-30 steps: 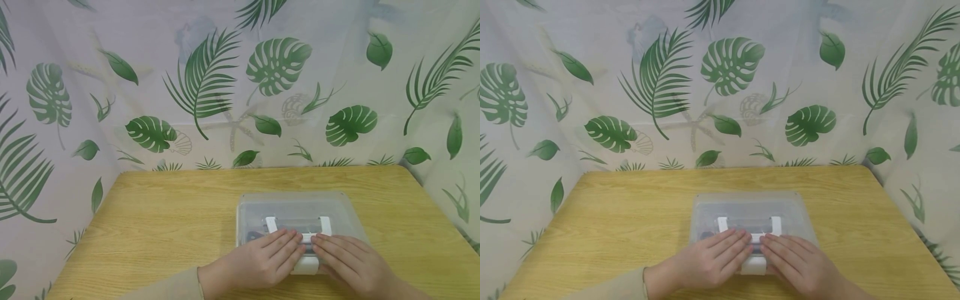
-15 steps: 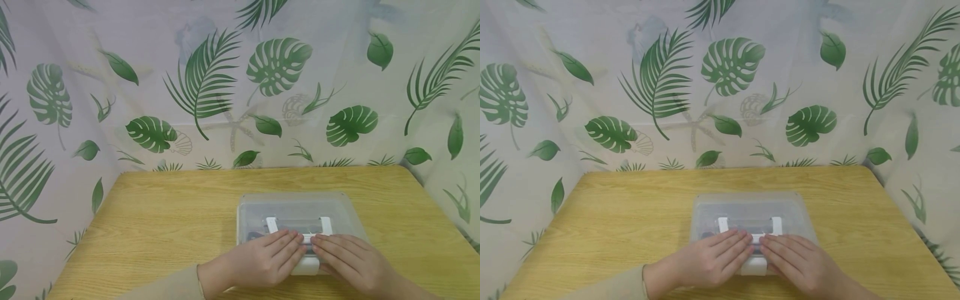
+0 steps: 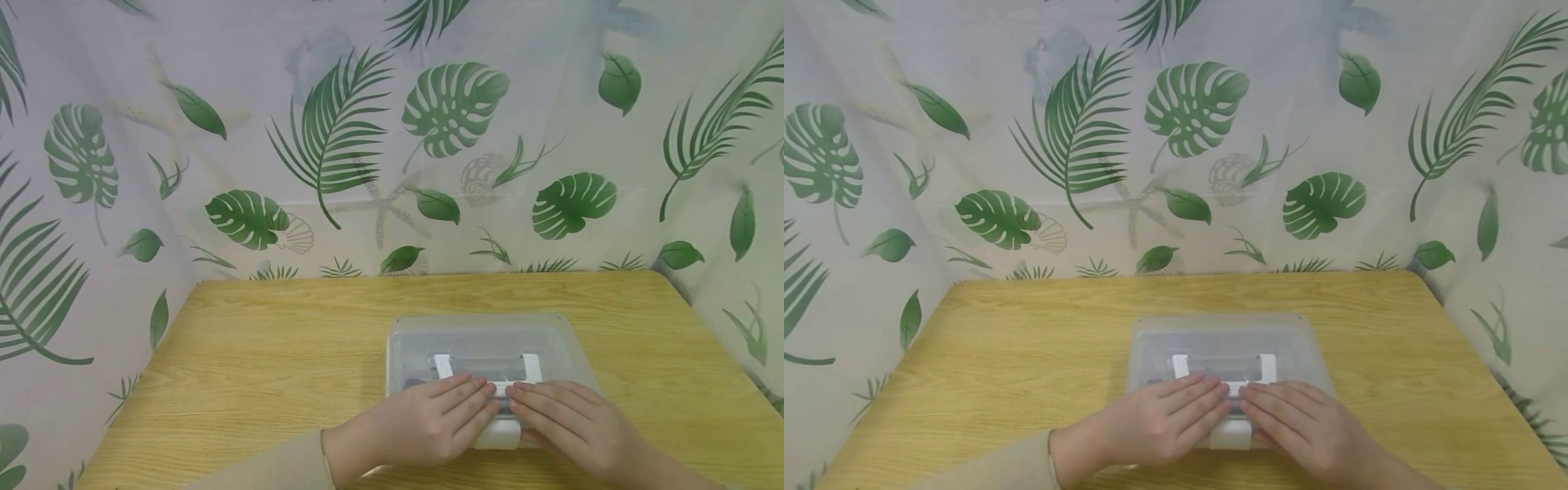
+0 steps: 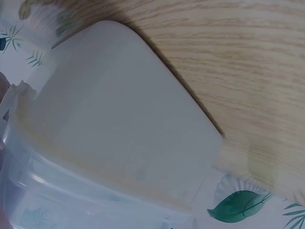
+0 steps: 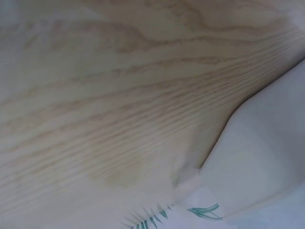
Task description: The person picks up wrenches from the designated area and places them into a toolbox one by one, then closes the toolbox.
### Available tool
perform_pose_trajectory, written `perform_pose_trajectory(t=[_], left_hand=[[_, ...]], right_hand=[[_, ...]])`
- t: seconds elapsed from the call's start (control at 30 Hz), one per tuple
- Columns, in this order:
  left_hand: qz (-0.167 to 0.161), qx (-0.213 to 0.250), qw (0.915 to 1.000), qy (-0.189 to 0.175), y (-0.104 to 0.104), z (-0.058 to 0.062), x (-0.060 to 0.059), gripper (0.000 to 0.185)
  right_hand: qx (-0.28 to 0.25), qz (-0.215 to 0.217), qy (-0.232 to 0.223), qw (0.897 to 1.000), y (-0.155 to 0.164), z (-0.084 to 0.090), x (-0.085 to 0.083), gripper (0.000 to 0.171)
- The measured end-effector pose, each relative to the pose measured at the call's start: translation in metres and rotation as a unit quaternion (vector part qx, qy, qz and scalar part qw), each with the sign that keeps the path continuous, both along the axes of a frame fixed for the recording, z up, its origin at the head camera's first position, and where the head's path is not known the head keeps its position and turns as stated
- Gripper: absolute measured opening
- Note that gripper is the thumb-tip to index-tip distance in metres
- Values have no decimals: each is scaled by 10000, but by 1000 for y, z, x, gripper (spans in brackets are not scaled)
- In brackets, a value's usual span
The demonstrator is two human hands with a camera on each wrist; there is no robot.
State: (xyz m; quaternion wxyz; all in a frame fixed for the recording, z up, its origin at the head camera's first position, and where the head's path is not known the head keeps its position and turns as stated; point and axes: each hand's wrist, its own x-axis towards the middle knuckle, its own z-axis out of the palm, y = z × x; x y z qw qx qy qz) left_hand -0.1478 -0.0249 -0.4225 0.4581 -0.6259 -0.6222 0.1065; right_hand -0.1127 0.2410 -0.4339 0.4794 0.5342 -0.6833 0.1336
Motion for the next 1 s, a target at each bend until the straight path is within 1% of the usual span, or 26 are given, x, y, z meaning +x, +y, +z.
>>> perform_pose_trajectory(t=[0.2,0.3,0.43,0.6,0.87,1.0], left_hand=[[-40,-3,10000,55,0,1,-1,34],[-47,23,10000,-50,0,1,-2,33],[-24,7,9999,-132,-1,1,-2,32],[7,16,10000,-56,-1,2,-2,33],[46,133,9999,-69,1,-1,0,29],[88,203,9996,-167,1,-3,2,29]], right_hand=[[44,30,-55,10000,1,2,0,34],[69,9,-109,9999,2,2,1,35],[7,9,-38,10000,0,3,-1,34],[-60,72,-30,10000,-2,4,-2,37],[11,-11,0,10000,-1,3,-1,40],[14,-44,-64,10000,-2,2,2,41]])
